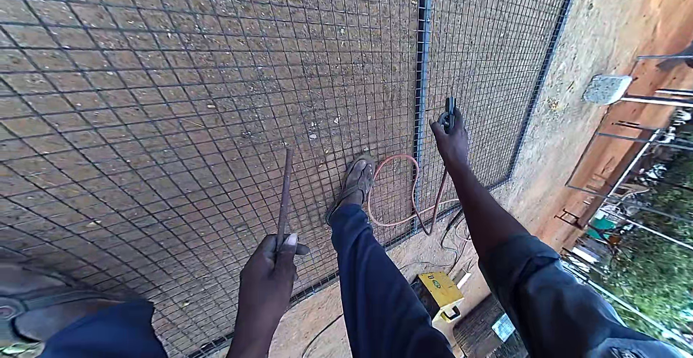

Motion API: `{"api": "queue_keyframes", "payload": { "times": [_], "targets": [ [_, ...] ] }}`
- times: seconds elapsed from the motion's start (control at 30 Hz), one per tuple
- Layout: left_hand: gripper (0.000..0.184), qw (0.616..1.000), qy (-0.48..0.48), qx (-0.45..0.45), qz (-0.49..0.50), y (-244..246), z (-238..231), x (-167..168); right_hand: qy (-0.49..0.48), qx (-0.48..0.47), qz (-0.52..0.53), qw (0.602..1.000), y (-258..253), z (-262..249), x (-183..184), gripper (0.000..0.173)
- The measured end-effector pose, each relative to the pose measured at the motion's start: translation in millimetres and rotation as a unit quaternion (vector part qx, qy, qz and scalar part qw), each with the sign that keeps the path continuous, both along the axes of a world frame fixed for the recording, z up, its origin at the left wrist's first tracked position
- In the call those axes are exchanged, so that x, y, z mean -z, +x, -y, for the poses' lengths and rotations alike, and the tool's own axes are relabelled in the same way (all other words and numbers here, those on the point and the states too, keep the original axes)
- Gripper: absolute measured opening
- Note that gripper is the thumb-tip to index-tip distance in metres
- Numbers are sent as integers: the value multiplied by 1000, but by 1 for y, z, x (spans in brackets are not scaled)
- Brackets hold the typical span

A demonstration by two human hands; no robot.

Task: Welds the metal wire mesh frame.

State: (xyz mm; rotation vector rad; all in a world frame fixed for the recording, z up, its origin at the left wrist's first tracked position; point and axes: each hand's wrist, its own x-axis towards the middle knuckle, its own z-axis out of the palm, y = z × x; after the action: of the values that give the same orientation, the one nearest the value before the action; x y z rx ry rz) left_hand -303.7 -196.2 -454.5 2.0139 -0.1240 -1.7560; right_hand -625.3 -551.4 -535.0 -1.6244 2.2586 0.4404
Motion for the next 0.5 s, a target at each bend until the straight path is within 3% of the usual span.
{"api": "queue_keyframes", "payload": {
  "times": [0.37,0.5],
  "targets": [
    [31,1000,3,-11,7,0,-4,1,21,-27,23,999,-9,13,13,89],
    [31,1000,4,-4,13,4,-6,3,-9,122,126,985,-15,11,12,81]
  ]
}}
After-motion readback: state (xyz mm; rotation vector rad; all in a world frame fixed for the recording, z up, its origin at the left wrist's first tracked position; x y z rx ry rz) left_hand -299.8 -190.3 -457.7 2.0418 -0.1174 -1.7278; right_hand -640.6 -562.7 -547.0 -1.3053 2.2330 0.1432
